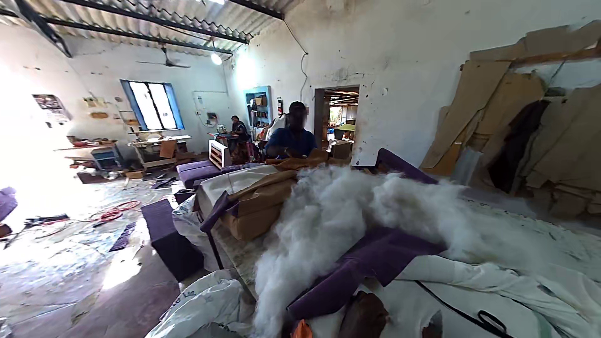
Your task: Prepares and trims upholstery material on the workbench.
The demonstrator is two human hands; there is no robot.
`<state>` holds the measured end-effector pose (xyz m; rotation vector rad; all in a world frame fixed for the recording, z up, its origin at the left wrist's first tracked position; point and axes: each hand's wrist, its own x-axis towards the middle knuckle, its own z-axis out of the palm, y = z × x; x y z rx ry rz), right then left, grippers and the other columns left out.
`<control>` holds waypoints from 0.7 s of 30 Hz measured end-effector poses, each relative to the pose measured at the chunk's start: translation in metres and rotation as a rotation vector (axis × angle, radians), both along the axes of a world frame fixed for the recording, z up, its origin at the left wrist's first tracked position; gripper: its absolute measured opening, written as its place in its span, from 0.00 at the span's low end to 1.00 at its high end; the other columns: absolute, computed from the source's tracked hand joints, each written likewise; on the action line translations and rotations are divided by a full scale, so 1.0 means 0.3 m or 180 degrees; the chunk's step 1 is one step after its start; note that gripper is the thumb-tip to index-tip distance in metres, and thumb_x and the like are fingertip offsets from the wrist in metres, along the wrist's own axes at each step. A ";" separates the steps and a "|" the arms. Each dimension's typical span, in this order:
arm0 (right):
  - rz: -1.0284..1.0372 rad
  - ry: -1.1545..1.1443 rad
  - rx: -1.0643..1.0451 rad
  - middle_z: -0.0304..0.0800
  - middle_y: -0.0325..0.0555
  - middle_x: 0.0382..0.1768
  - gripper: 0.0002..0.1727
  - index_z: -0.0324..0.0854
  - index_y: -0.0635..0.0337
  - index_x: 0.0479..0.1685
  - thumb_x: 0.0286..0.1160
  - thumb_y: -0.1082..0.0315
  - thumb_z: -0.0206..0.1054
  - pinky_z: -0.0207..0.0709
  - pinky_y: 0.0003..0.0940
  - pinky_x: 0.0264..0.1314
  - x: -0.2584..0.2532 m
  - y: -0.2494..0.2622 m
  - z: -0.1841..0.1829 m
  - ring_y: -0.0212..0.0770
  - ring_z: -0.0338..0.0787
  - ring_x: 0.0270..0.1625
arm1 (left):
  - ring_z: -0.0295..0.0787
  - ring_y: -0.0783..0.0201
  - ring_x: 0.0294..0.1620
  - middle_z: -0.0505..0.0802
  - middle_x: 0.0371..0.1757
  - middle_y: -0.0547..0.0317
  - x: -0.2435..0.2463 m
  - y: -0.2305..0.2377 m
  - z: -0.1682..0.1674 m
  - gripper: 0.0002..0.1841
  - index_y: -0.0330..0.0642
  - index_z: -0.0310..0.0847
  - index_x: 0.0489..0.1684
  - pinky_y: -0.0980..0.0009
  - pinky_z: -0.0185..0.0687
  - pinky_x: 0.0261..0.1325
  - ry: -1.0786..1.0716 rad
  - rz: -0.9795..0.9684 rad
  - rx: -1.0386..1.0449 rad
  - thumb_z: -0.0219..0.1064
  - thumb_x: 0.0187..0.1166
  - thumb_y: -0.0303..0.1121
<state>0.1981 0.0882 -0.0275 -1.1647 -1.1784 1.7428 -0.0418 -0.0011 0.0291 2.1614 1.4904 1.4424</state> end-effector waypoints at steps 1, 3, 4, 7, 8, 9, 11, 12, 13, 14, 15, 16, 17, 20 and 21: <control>-0.0029 -0.0055 0.0006 0.86 0.41 0.46 0.12 0.76 0.61 0.60 0.89 0.70 0.50 0.84 0.29 0.52 0.008 0.010 -0.019 0.29 0.87 0.50 | 0.88 0.56 0.60 0.95 0.54 0.60 0.002 0.028 -0.042 0.08 0.45 0.94 0.41 0.60 0.78 0.70 -0.0002 -0.0056 -0.0189 0.71 0.76 0.36; -0.0049 -0.0015 0.0010 0.88 0.40 0.47 0.11 0.76 0.60 0.59 0.89 0.70 0.51 0.84 0.30 0.53 0.004 0.006 -0.020 0.30 0.88 0.51 | 0.87 0.56 0.60 0.94 0.54 0.60 0.007 0.065 -0.097 0.08 0.45 0.94 0.42 0.59 0.78 0.69 0.0052 -0.0067 -0.0255 0.70 0.77 0.35; -0.0046 -0.0002 0.0037 0.89 0.39 0.45 0.11 0.77 0.59 0.57 0.88 0.71 0.52 0.85 0.30 0.52 -0.004 0.011 -0.022 0.29 0.89 0.50 | 0.88 0.57 0.59 0.94 0.53 0.60 0.010 0.091 -0.128 0.08 0.47 0.94 0.42 0.59 0.80 0.67 0.0168 -0.0033 -0.0084 0.68 0.79 0.37; -0.0160 -0.0296 -0.0069 0.84 0.42 0.44 0.11 0.75 0.65 0.58 0.85 0.76 0.51 0.81 0.28 0.50 -0.032 -0.020 0.065 0.28 0.84 0.46 | 0.86 0.61 0.60 0.93 0.52 0.65 0.057 0.108 -0.144 0.13 0.52 0.91 0.44 0.56 0.82 0.63 0.0421 0.0199 -0.0166 0.60 0.87 0.44; -0.0153 -0.0328 -0.0129 0.85 0.41 0.42 0.10 0.75 0.63 0.56 0.85 0.76 0.51 0.82 0.27 0.48 -0.033 -0.018 0.075 0.28 0.85 0.44 | 0.86 0.61 0.61 0.93 0.53 0.65 0.066 0.102 -0.131 0.13 0.51 0.91 0.44 0.55 0.81 0.64 0.0419 0.0251 -0.0270 0.60 0.87 0.43; -0.0118 -0.0323 -0.0100 0.86 0.40 0.40 0.09 0.75 0.62 0.54 0.86 0.75 0.51 0.83 0.27 0.45 -0.034 -0.015 0.073 0.27 0.86 0.42 | 0.86 0.61 0.61 0.93 0.53 0.65 0.065 0.102 -0.127 0.13 0.51 0.91 0.44 0.54 0.81 0.64 0.0420 0.0303 -0.0282 0.60 0.87 0.43; -0.0056 -0.0587 0.0008 0.84 0.42 0.39 0.09 0.75 0.65 0.55 0.86 0.75 0.52 0.81 0.28 0.43 -0.057 -0.032 0.112 0.29 0.84 0.41 | 0.87 0.58 0.63 0.93 0.56 0.60 0.045 0.096 -0.113 0.13 0.48 0.92 0.46 0.53 0.82 0.66 0.0448 0.0341 -0.0204 0.60 0.87 0.40; -0.0036 -0.0886 -0.0034 0.81 0.46 0.41 0.10 0.75 0.68 0.57 0.86 0.76 0.52 0.79 0.31 0.45 -0.066 -0.040 0.155 0.33 0.81 0.42 | 0.87 0.56 0.64 0.93 0.57 0.58 0.044 0.095 -0.100 0.14 0.47 0.92 0.48 0.52 0.82 0.68 0.0488 0.0338 -0.0183 0.59 0.87 0.39; 0.0048 -0.1198 -0.0044 0.81 0.49 0.43 0.11 0.75 0.71 0.58 0.85 0.76 0.53 0.79 0.33 0.47 -0.071 -0.041 0.190 0.35 0.81 0.44 | 0.87 0.56 0.64 0.93 0.58 0.57 0.044 0.094 -0.085 0.14 0.47 0.92 0.48 0.52 0.82 0.68 0.0555 0.0346 -0.0186 0.58 0.88 0.39; 0.0196 -0.1451 -0.0051 0.81 0.49 0.44 0.11 0.76 0.71 0.59 0.85 0.76 0.54 0.78 0.33 0.48 -0.076 -0.037 0.213 0.35 0.80 0.44 | 0.88 0.56 0.64 0.93 0.58 0.57 0.041 0.092 -0.071 0.15 0.48 0.92 0.49 0.52 0.82 0.68 0.0597 0.0350 -0.0237 0.58 0.87 0.39; 0.0302 -0.1610 -0.0098 0.81 0.49 0.42 0.11 0.76 0.71 0.57 0.84 0.76 0.55 0.78 0.33 0.46 -0.080 -0.033 0.221 0.35 0.80 0.42 | 0.88 0.57 0.64 0.93 0.58 0.58 0.041 0.085 -0.063 0.14 0.48 0.93 0.49 0.52 0.82 0.68 0.0631 0.0349 -0.0310 0.59 0.87 0.39; 0.0330 -0.1684 -0.0175 0.80 0.48 0.39 0.09 0.77 0.70 0.54 0.83 0.77 0.56 0.77 0.33 0.41 -0.081 -0.031 0.218 0.35 0.79 0.38 | 0.87 0.57 0.63 0.93 0.58 0.58 0.043 0.077 -0.059 0.13 0.48 0.92 0.49 0.52 0.82 0.69 0.0632 0.0326 -0.0405 0.60 0.87 0.39; 0.0345 -0.1710 -0.0285 0.79 0.49 0.39 0.09 0.77 0.71 0.54 0.83 0.77 0.56 0.75 0.35 0.40 -0.083 -0.035 0.235 0.37 0.77 0.38 | 0.87 0.56 0.63 0.92 0.58 0.58 0.046 0.074 -0.055 0.12 0.47 0.92 0.49 0.51 0.81 0.69 0.0585 0.0293 -0.0451 0.61 0.87 0.39; 0.0353 -0.1292 -0.0511 0.78 0.40 0.32 0.05 0.77 0.61 0.48 0.84 0.74 0.55 0.74 0.29 0.30 -0.078 -0.049 0.301 0.31 0.77 0.30 | 0.86 0.54 0.62 0.91 0.55 0.55 0.053 0.085 -0.083 0.11 0.44 0.91 0.47 0.49 0.79 0.68 0.0417 0.0241 -0.0378 0.63 0.86 0.39; 0.0361 -0.0983 -0.0536 0.82 0.39 0.31 0.05 0.77 0.58 0.48 0.83 0.74 0.56 0.77 0.29 0.31 -0.072 -0.040 0.306 0.30 0.81 0.30 | 0.85 0.55 0.61 0.91 0.55 0.57 0.050 0.091 -0.096 0.12 0.45 0.91 0.47 0.49 0.79 0.68 0.0379 0.0241 -0.0311 0.62 0.86 0.39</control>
